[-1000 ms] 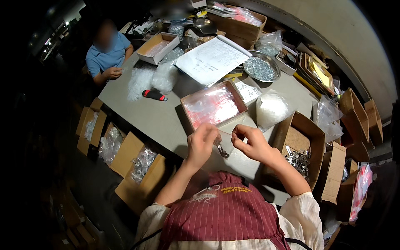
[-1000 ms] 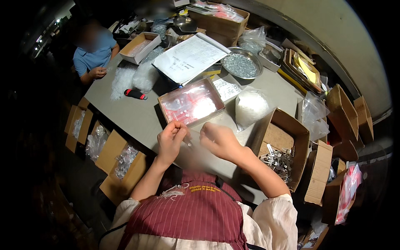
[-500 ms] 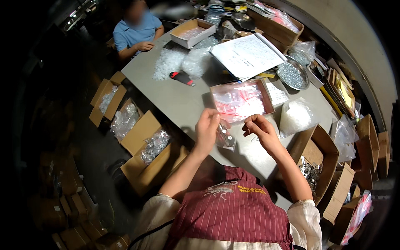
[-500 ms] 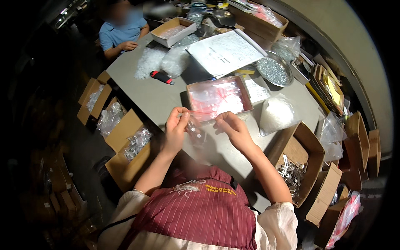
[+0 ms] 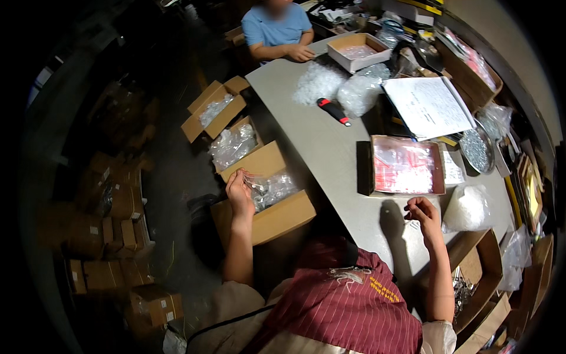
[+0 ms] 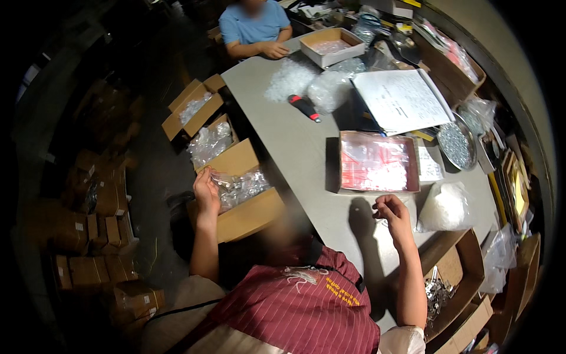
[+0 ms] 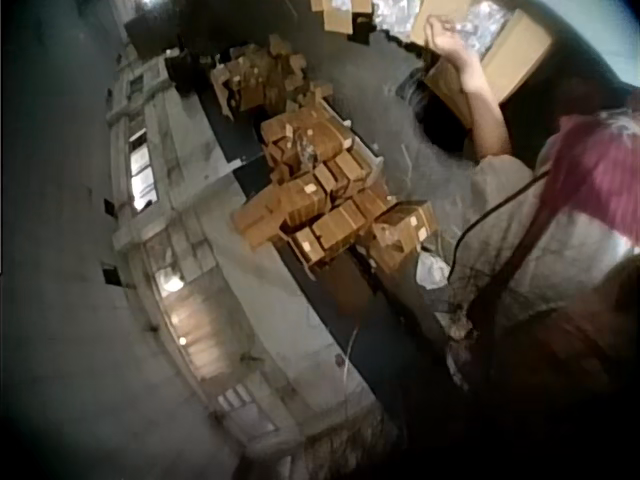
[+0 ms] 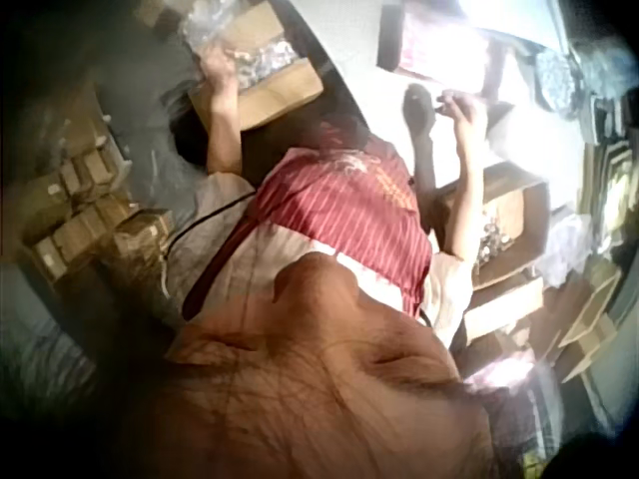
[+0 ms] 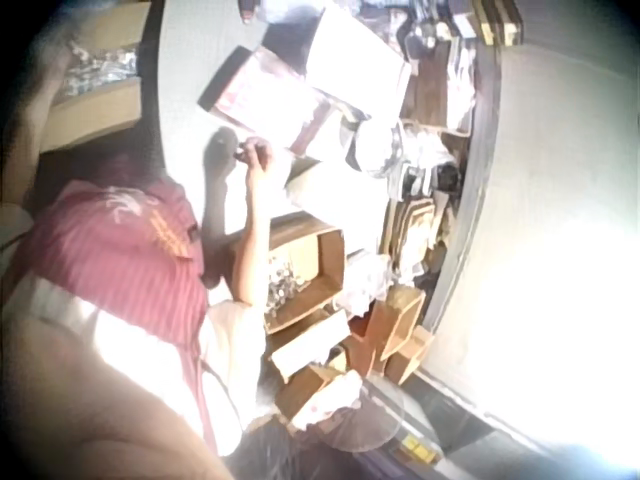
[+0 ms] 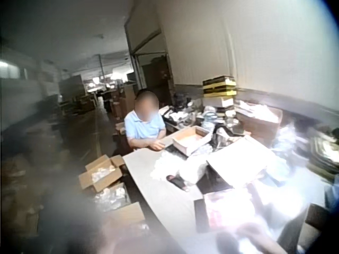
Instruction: The person picks small metal hardware pieces from a cardboard box and places them into clear plastic bags on the table. The person repeats this process, handling the hardware one at a time and occasionally adjusting the bags.
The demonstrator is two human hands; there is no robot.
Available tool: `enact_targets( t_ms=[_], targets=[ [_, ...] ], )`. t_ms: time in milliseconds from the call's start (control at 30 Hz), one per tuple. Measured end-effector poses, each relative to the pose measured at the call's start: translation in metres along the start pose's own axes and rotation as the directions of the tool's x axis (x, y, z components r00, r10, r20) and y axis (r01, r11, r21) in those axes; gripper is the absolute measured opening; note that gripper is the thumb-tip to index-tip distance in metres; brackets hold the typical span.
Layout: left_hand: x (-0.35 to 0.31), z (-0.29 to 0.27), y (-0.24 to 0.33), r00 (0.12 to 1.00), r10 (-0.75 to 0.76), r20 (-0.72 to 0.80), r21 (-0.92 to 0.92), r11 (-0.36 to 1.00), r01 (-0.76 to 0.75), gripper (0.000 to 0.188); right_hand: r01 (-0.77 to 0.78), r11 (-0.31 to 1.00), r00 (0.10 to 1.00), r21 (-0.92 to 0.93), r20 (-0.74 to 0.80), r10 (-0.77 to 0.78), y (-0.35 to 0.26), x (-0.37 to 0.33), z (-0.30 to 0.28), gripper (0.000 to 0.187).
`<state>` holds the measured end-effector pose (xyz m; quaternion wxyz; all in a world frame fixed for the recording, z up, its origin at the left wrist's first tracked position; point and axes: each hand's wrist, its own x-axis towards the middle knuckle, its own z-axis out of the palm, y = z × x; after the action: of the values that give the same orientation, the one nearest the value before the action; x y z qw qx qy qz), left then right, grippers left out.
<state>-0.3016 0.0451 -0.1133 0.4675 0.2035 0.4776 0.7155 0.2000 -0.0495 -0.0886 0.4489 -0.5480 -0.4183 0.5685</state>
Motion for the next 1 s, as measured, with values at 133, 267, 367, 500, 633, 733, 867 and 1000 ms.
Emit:
enact_targets(
  t_ms=[133, 267, 367, 500, 633, 733, 867, 1000],
  targets=[
    [0.012, -0.012, 0.013, 0.994, 0.111, 0.001, 0.035, 0.993, -0.111, 0.016, -0.041, 0.999, 0.999, -0.022, 0.007, 0.041, 0.010, 0.002, -0.008, 0.008],
    [0.025, -0.008, 0.017, 0.989, 0.147, -0.013, 0.088, 0.985, -0.146, 0.014, -0.068, 0.997, 0.997, -0.033, 0.026, 0.069, 0.014, 0.004, -0.016, 0.008],
    [0.040, -0.030, -0.010, 0.993, 0.069, 0.095, 0.367, 0.925, -0.100, 0.016, -0.079, 0.995, 0.996, -0.064, 0.037, 0.082, 0.015, 0.003, -0.021, 0.008],
    [0.022, -0.096, -0.074, 0.898, -0.227, 0.377, 0.901, -0.136, -0.412, 0.040, -0.119, 0.983, 0.990, -0.141, 0.054, 0.128, 0.023, 0.002, -0.025, 0.008],
    [-0.006, -0.142, -0.103, 0.878, -0.403, 0.260, 0.854, -0.328, -0.404, 0.053, -0.092, 0.963, 0.996, -0.253, -0.009, 0.093, 0.025, 0.002, -0.020, 0.017],
    [0.010, -0.165, -0.120, 0.925, -0.328, 0.193, 0.887, -0.345, -0.307, 0.035, -0.066, 0.929, 0.998, -0.364, -0.005, 0.069, 0.034, 0.006, -0.025, 0.024],
    [0.043, -0.175, -0.130, 0.940, -0.142, 0.310, 0.903, -0.265, -0.338, 0.020, -0.055, 0.908, 0.998, -0.415, 0.002, 0.062, 0.039, 0.002, -0.033, 0.023],
    [0.064, -0.186, -0.134, 0.924, -0.248, 0.292, 0.807, -0.455, -0.377, 0.034, -0.063, 0.782, 0.996, -0.620, 0.007, 0.086, 0.041, -0.002, -0.035, 0.026]
  ],
)
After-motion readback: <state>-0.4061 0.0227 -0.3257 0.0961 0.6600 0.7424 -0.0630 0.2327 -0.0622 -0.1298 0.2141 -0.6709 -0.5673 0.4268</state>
